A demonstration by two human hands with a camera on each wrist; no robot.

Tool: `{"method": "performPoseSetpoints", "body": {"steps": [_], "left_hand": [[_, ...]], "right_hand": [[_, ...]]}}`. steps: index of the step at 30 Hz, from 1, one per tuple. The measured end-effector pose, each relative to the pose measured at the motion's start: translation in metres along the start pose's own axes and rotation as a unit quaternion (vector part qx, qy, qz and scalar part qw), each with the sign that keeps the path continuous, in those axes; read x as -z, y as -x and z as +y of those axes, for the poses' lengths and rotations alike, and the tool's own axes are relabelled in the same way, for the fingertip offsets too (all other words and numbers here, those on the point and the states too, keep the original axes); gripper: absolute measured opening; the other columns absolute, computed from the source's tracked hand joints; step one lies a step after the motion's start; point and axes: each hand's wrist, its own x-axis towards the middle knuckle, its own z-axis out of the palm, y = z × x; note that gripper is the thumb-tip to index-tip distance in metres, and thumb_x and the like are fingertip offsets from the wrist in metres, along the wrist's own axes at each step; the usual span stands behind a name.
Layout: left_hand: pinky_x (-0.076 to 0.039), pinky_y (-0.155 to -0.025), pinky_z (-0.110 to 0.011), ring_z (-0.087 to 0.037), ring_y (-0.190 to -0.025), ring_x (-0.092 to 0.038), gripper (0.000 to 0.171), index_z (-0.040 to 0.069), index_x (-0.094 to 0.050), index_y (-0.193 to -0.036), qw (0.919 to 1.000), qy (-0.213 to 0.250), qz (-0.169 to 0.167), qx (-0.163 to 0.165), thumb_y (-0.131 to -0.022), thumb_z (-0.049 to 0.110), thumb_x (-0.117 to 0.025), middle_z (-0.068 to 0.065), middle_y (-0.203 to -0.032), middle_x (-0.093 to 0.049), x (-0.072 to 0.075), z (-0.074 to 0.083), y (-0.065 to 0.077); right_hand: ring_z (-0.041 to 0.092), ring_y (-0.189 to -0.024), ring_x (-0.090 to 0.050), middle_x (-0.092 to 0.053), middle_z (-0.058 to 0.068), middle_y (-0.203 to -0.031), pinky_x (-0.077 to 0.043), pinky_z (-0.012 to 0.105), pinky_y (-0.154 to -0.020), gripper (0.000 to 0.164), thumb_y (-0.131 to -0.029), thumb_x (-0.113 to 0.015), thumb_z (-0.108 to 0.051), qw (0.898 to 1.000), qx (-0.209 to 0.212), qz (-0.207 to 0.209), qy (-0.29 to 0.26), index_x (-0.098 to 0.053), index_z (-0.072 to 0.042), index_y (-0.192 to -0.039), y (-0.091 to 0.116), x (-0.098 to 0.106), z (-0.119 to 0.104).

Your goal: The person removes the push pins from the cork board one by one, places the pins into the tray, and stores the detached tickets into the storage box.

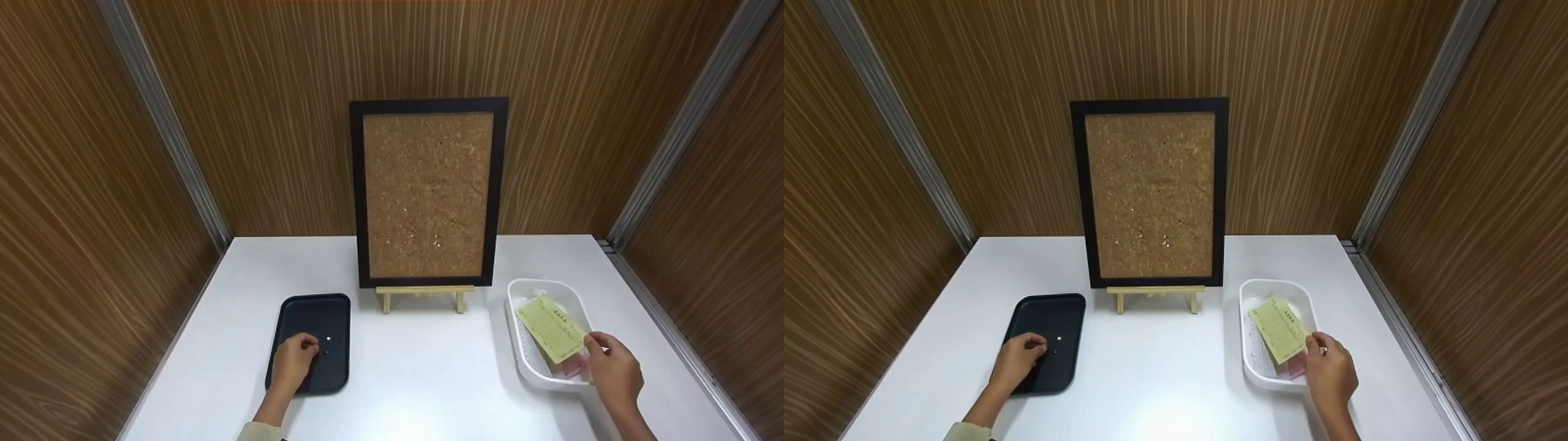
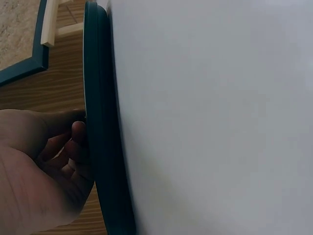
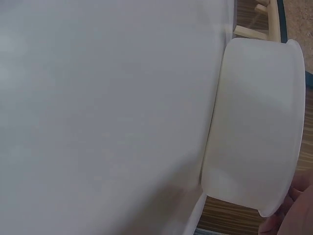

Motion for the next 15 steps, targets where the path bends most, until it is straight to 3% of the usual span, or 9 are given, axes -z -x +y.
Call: {"method": "performPoseSetpoints", "body": {"steps": [5, 15], "left_hand": [[-0.052, -0.072, -0.038, -0.017, -0.080, -0.066, 0.006, 0.005, -0.073, -0.095, 1.0000, -0.005, 0.005, 0.001, -0.092, 0.004, -0.069, -0.006, -0.088, -0.073, 0.002, 0.001, 0.000], [-0.051, -0.074, -0.038, -0.017, -0.083, -0.066, 0.008, 0.007, -0.074, -0.098, 0.9998, -0.012, 0.012, 0.008, -0.092, 0.009, -0.070, -0.004, -0.091, -0.073, 0.001, 0.009, 0.002]], "right_hand": [[0.025, -0.091, -0.059, -0.069, 0.015, -0.106, -0.038, 0.036, -0.066, 0.035, -0.102, -0.057, -0.032, 1.000, 0.020, 0.016, 0.019, -0.071, -0.004, -0.118, 0.001, -0.001, -0.001], [0.022, -0.086, -0.056, -0.067, 0.014, -0.104, -0.038, 0.033, -0.063, 0.031, -0.101, -0.060, -0.029, 0.997, 0.052, 0.051, 0.019, -0.072, -0.004, -0.113, 0.002, -0.002, -0.013]]}}
